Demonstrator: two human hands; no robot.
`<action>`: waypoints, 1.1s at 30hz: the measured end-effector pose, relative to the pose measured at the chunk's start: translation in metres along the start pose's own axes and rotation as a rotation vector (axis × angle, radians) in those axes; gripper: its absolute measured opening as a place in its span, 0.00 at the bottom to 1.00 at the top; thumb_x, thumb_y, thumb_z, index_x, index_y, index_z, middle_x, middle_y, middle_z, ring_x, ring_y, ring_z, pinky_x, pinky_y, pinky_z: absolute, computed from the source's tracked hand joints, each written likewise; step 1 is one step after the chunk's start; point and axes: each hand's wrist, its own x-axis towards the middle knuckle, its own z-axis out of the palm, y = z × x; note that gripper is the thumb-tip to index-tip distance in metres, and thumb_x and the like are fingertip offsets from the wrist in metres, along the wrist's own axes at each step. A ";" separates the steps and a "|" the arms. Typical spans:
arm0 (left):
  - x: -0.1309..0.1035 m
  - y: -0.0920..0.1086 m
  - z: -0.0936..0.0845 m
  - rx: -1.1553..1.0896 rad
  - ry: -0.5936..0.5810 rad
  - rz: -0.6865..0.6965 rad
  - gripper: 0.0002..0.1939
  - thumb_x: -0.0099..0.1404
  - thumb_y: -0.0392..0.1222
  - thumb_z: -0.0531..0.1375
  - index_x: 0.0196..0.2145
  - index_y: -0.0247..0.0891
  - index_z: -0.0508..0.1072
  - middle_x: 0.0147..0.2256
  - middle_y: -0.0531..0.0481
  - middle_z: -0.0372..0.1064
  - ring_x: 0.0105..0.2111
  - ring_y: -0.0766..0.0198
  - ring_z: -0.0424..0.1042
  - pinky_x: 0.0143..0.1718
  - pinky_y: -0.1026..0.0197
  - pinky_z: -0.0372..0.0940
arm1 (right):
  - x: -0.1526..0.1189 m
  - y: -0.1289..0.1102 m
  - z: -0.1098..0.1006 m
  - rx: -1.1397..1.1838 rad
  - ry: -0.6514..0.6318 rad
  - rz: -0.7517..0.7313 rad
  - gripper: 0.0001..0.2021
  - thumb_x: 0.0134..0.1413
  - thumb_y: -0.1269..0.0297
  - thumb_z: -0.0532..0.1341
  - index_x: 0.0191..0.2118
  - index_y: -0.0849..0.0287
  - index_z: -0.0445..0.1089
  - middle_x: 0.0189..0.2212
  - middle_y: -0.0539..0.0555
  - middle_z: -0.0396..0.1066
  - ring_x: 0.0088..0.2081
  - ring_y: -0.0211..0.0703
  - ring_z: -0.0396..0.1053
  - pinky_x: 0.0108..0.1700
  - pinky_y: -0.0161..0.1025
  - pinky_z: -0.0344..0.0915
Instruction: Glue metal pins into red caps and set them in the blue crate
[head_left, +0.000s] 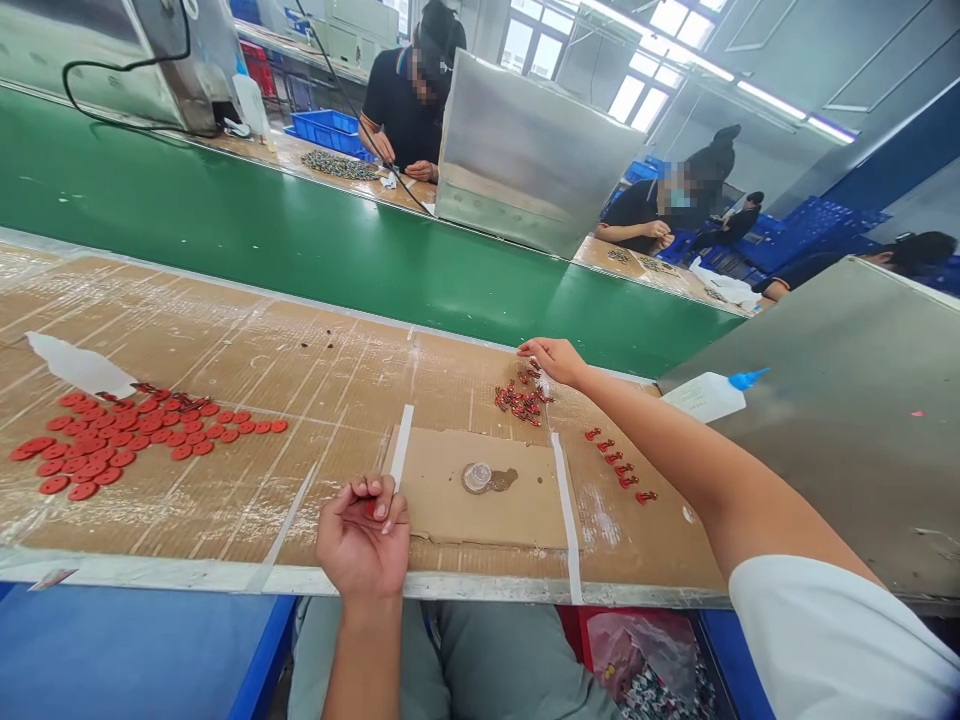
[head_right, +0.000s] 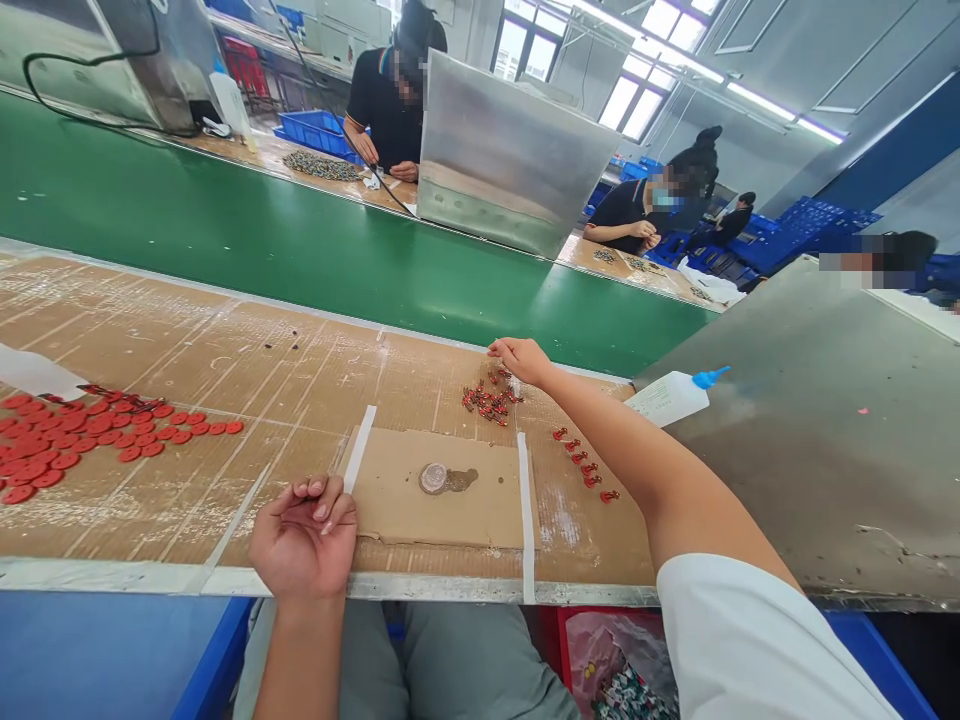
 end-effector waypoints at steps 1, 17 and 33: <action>0.000 0.000 0.000 0.000 -0.008 0.003 0.05 0.56 0.36 0.57 0.24 0.35 0.66 0.24 0.54 0.62 0.20 0.75 0.57 0.16 0.72 0.52 | -0.002 0.003 -0.001 -0.008 0.025 0.034 0.24 0.66 0.56 0.40 0.52 0.58 0.69 0.47 0.54 0.75 0.49 0.42 0.72 0.51 0.39 0.64; -0.024 -0.013 0.012 0.043 -0.090 0.001 0.22 0.61 0.49 0.52 0.45 0.33 0.74 0.51 0.38 0.71 0.56 0.56 0.66 0.58 0.52 0.61 | -0.091 -0.082 -0.012 0.145 0.190 -0.080 0.15 0.61 0.57 0.53 0.48 0.56 0.71 0.41 0.53 0.77 0.39 0.43 0.74 0.44 0.39 0.67; -0.065 -0.030 0.033 0.143 -0.236 -0.212 0.23 0.63 0.52 0.50 0.49 0.35 0.71 0.55 0.38 0.67 0.60 0.51 0.61 0.61 0.48 0.54 | -0.211 -0.210 0.049 0.519 0.349 -0.468 0.12 0.54 0.63 0.64 0.45 0.46 0.73 0.32 0.48 0.77 0.33 0.40 0.72 0.34 0.39 0.70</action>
